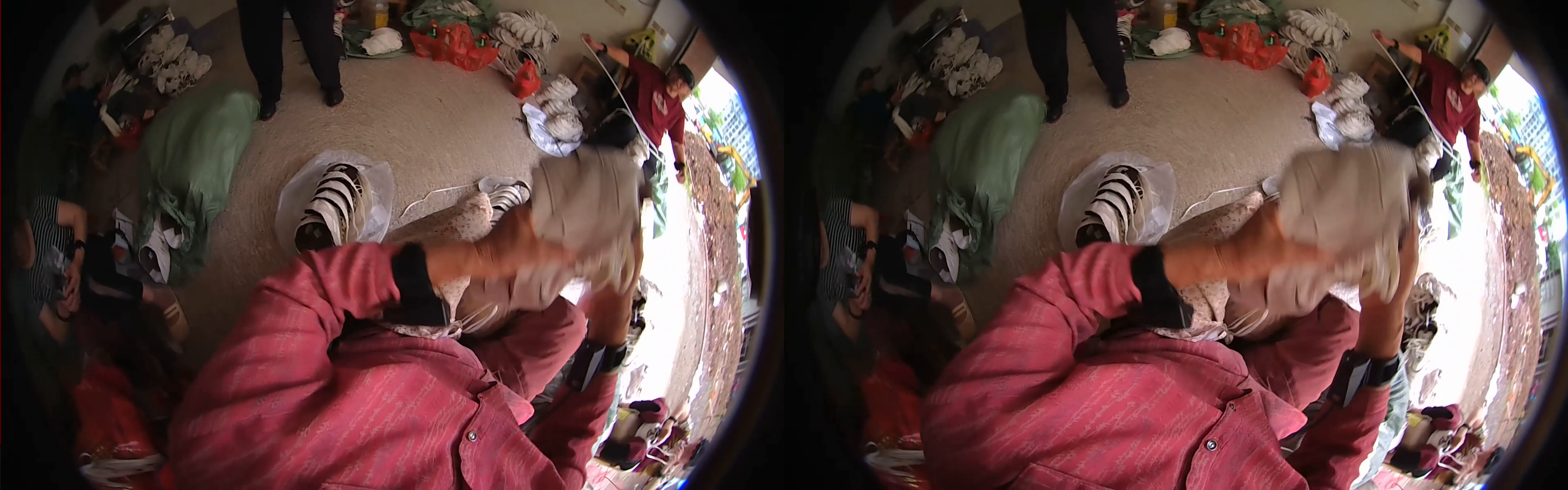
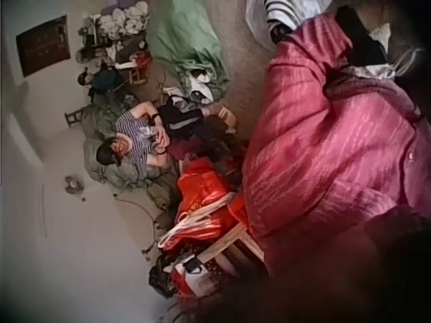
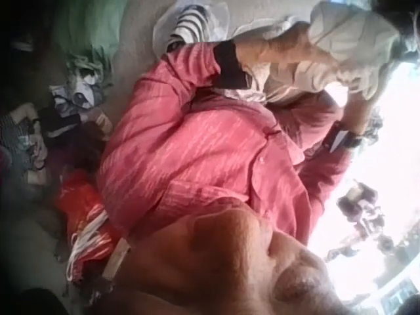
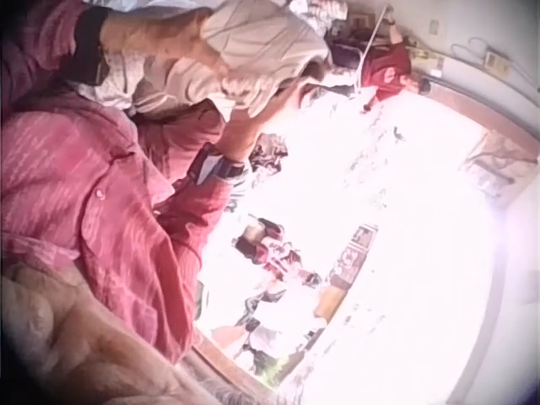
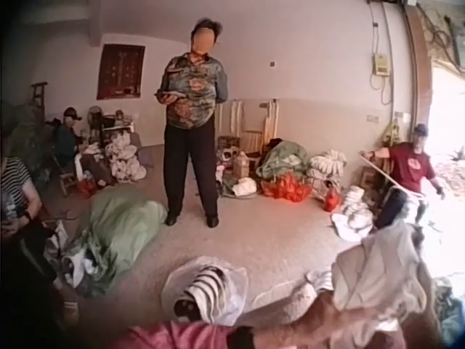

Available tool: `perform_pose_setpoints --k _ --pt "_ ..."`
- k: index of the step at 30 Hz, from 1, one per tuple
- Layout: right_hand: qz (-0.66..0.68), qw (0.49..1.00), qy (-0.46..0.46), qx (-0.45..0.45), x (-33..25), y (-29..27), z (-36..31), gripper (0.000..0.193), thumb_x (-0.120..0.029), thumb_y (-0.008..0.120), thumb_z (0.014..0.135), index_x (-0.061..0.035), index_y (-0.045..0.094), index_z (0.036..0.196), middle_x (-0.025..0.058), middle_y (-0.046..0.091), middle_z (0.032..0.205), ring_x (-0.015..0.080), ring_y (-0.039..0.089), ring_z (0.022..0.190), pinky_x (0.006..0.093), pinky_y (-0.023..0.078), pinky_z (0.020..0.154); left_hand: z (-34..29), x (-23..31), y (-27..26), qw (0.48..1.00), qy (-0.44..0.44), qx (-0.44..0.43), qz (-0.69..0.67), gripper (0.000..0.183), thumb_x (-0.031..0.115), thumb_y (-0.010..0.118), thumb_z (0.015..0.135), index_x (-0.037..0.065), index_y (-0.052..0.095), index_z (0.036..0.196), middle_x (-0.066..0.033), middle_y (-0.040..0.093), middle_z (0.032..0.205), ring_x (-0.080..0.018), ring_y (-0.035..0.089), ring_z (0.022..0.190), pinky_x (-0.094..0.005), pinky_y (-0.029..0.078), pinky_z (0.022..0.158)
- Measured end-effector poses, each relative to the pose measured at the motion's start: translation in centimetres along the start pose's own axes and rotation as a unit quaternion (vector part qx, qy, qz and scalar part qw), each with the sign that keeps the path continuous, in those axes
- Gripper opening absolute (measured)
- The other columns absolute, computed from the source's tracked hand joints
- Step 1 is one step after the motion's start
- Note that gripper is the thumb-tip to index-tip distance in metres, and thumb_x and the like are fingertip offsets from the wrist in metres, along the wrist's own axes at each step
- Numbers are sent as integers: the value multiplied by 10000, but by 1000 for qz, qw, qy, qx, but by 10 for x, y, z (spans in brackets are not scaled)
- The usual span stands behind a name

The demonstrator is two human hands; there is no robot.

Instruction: Lacing and preparing shoe uppers for assembly in a manufacturing setting.

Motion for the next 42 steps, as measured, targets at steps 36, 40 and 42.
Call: perform_pose_setpoints --k 36,40,42 --pt "-359 904 231 -14 141 -17 -77 447 -225 435 907 15 478 1282 226 422 1355 367 403 1278 435 285 1082 -139 -442 -381 720 -604 255 228 748 576 648 783 -90 561 1113 -243 635 988 -385 651 815 -481 533 606" --pt "-375 899 227 -3 144 -27 -82 448 -228 438 907 20 479 1279 230 422 1352 371 406 1273 435 290 1079 -69 -399 -331 576 -710 -161 373 755 698 595 759 -33 637 573 -126 591 546 -235 587 468 -341 476 443" --pt "-366 904 221 -9 144 -25 -83 447 -227 441 905 22 482 1274 235 423 1347 373 411 1266 436 293 1076 -44 -386 -291 587 -663 -258 387 670 630 612 795 -14 650 615 -108 615 591 -199 570 448 -313 458 414"
Point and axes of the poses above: each hand's wrist, its own z-axis towards the middle knuckle, its own y-axis out of the palm, x = y × z, the point moved 5 cm from there along z, towards the middle knuckle
